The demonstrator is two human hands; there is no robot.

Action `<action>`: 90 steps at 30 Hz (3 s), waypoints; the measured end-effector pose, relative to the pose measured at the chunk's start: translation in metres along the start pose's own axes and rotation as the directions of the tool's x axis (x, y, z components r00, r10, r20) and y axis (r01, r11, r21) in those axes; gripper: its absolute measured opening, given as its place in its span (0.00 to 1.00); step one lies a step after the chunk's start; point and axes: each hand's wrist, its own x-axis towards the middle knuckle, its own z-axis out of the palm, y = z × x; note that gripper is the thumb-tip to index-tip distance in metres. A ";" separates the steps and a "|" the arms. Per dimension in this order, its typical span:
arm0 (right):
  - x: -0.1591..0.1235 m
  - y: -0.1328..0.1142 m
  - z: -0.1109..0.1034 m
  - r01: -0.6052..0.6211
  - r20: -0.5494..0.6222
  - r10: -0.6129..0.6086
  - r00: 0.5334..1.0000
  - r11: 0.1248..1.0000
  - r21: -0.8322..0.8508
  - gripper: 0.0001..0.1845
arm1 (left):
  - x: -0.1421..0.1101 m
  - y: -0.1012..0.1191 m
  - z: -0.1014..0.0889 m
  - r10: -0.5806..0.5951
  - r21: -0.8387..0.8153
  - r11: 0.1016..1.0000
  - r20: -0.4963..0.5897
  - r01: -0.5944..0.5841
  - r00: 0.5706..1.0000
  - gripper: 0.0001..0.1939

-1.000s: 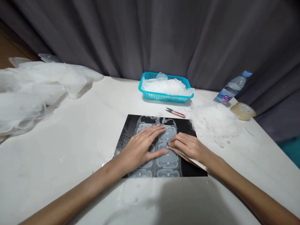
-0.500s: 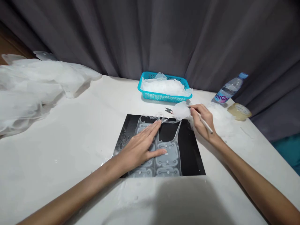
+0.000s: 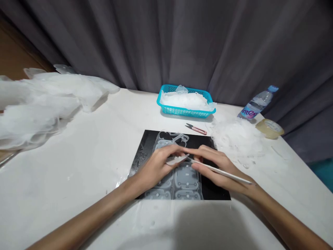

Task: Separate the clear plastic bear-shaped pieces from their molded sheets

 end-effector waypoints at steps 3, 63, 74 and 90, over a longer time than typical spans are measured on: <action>-0.004 0.013 -0.002 -0.012 -0.175 -0.001 0.984 0.997 -0.070 0.17 | 0.002 0.000 0.000 0.021 -0.068 0.997 -0.006 -0.022 1.000 0.09; -0.006 0.025 0.053 -0.002 -0.504 -0.135 0.853 0.965 -0.261 0.14 | 0.005 0.017 -0.017 -0.415 -0.599 0.707 0.079 0.376 0.906 0.17; -0.003 0.020 0.053 0.026 -0.408 -0.082 0.909 0.990 -0.141 0.22 | 0.002 0.020 -0.013 -0.442 -0.712 0.527 0.236 0.464 0.865 0.16; -0.001 0.020 0.047 -0.006 -0.198 0.053 0.979 0.974 0.228 0.02 | 0.001 0.012 -0.018 -0.268 -0.446 0.836 0.177 0.320 0.947 0.16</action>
